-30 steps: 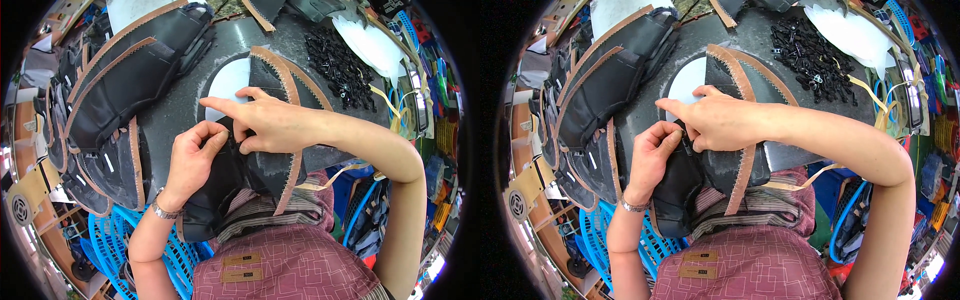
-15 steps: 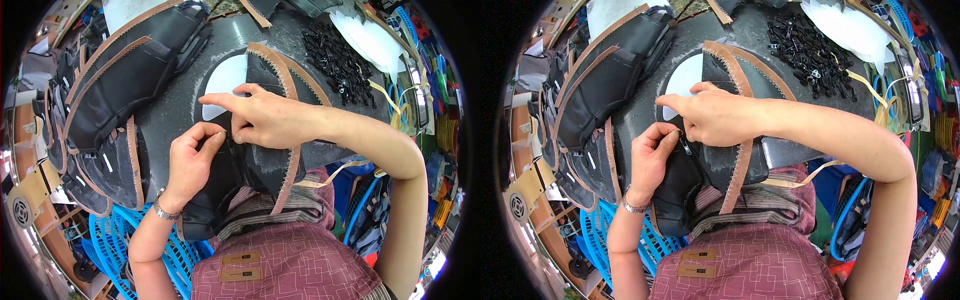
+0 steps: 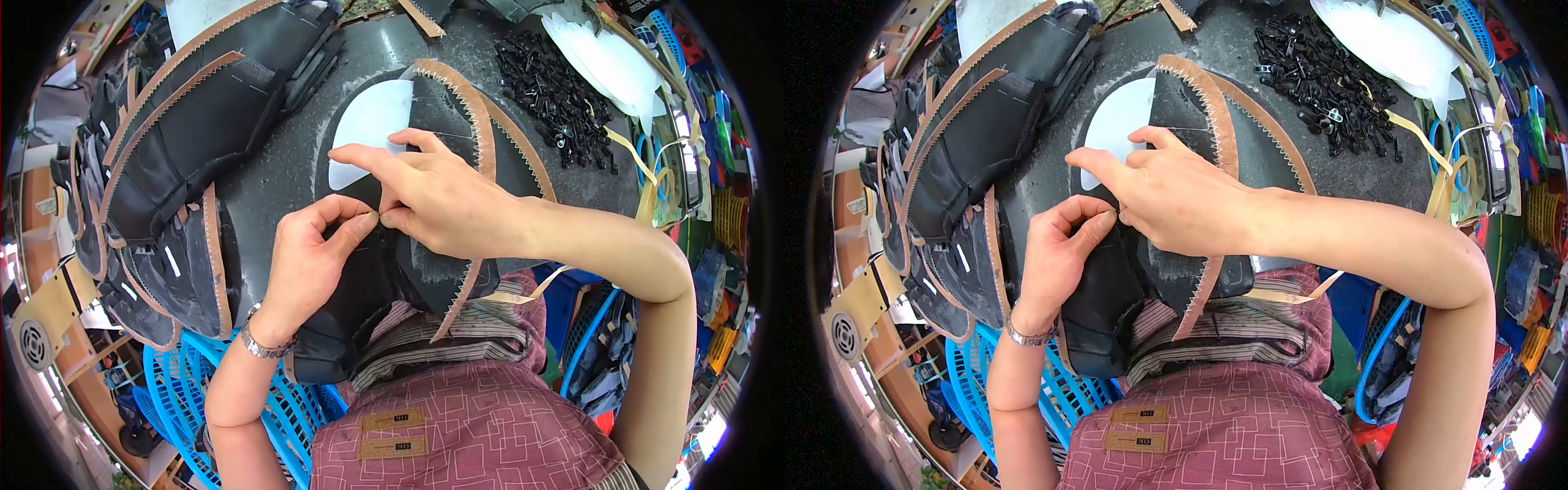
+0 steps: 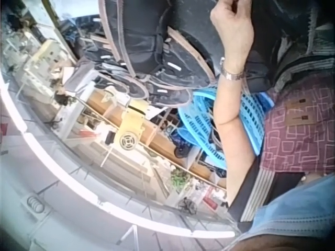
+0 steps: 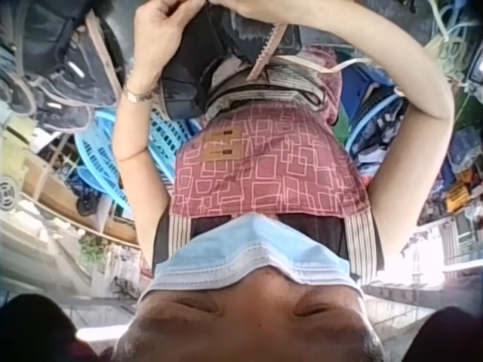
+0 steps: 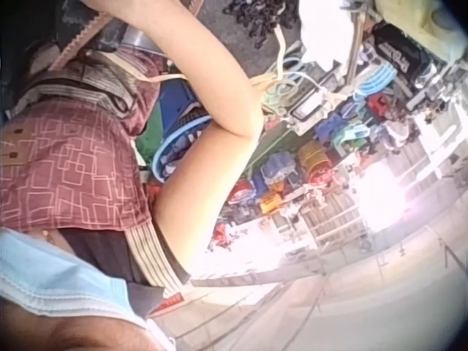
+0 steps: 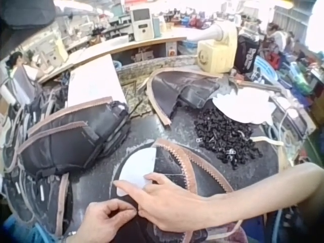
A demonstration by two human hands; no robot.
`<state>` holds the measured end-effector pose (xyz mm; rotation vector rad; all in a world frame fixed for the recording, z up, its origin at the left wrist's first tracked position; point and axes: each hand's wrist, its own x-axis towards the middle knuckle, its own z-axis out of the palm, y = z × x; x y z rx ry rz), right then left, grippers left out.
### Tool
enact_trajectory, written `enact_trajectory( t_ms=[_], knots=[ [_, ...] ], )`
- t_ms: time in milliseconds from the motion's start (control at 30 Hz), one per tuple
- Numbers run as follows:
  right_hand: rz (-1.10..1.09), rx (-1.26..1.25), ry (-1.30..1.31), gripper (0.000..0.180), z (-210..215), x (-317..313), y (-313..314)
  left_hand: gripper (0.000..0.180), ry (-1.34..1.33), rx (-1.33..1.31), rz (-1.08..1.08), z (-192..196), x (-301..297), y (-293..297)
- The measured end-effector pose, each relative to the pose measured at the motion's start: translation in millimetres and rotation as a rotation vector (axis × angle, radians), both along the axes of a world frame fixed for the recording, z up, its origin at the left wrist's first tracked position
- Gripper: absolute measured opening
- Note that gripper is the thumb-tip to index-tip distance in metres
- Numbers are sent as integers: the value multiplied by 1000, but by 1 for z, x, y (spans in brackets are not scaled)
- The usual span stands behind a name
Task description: Assembling shoe components and using a hammer to secure parts on a workbench in a factory.
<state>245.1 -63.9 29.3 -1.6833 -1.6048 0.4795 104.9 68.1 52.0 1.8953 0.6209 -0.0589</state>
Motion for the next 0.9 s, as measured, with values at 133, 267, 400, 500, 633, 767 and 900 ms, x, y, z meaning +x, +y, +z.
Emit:
enact_trajectory(
  t_ms=[133, 267, 400, 500, 633, 767, 900],
  knots=[
    [-37, 52, 16, 64, -2, -2, 0, 17, 20, -64, 1, 1, 1, 1],
    [-43, 98, 1, 61, -3, -3, -4, 16, 43, -121, -43, 0, 3, 4],
    [5, -25, 55, 55, 7, 1, -6, 15, 35, -251, -44, -1, 6, 8],
    [-41, 43, -52, 55, 8, -3, -7, 15, 49, -182, -58, 2, 8, 4],
    [-107, 173, -228, 47, 12, -6, -15, 18, 58, -107, -90, -1, 8, 5],
    [-48, 207, -463, 37, 19, -20, -23, 18, 42, -66, -115, -3, 9, 6],
    [-21, 273, -805, 28, 11, -30, -27, 12, 86, -44, -146, -1, 11, 3]
  ],
)
